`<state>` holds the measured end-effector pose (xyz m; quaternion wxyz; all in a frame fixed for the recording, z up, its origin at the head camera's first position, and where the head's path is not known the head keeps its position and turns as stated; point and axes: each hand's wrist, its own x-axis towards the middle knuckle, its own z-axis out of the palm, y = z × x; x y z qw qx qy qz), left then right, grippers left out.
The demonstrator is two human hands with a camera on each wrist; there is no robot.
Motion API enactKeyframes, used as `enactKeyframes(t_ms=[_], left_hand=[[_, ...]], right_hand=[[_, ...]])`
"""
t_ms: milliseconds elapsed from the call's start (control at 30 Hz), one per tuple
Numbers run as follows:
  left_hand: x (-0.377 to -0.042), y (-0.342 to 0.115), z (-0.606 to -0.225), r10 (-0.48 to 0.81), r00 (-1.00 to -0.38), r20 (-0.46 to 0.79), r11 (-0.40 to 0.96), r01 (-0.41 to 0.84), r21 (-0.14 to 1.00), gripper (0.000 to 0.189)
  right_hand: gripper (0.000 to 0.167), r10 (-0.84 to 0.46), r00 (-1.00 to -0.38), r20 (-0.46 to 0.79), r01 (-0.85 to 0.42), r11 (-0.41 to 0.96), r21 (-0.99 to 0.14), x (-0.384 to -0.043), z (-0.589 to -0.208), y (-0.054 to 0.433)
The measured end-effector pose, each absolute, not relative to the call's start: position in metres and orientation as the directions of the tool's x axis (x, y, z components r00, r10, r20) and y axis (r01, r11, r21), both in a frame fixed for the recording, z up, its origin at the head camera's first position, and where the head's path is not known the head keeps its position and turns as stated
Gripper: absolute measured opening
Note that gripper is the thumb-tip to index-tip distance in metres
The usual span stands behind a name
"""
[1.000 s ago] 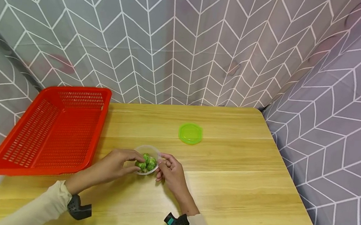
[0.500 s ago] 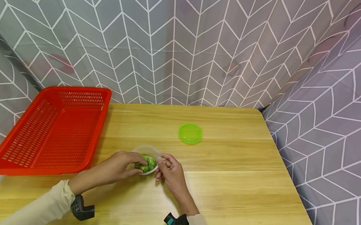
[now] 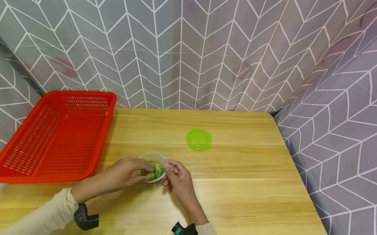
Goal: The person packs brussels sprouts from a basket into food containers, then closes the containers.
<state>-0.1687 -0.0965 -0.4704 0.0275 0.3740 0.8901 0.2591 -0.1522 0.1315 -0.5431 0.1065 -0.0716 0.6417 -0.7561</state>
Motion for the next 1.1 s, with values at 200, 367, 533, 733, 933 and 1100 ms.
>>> enactKeyframes(t_ms=[200,367,533,733,933,1100], left_hand=[[-0.170,-0.100,-0.469,0.666,-0.729,0.158,0.594,0.646,0.479,0.021],[-0.170,-0.105,-0.467,0.652,-0.734,0.189,0.575,0.642,0.507,0.023],[-0.172,-0.114,-0.459,0.610,-0.762,0.217,0.582,0.617,0.529,0.026],[-0.179,-0.129,-0.444,0.557,-0.786,0.267,0.602,0.604,0.523,0.023],[-0.188,-0.147,-0.425,0.488,-0.827,0.280,0.641,0.557,0.528,0.024],[-0.197,-0.168,-0.412,0.404,-0.878,0.257,0.665,0.475,0.576,0.027]], right_hand=[[0.041,-0.255,-0.967,-0.026,0.068,-0.157,-0.985,-0.152,-0.543,0.132],[0.041,-0.257,-0.966,-0.029,0.074,-0.166,-0.983,-0.152,-0.542,0.132],[0.042,-0.257,-0.966,-0.027,0.073,-0.169,-0.983,-0.152,-0.541,0.132],[0.042,-0.251,-0.967,-0.033,0.075,-0.161,-0.984,-0.151,-0.541,0.132],[0.044,-0.252,-0.967,-0.035,0.078,-0.166,-0.983,-0.151,-0.541,0.131],[0.044,-0.250,-0.967,-0.043,0.085,-0.161,-0.983,-0.151,-0.541,0.131]])
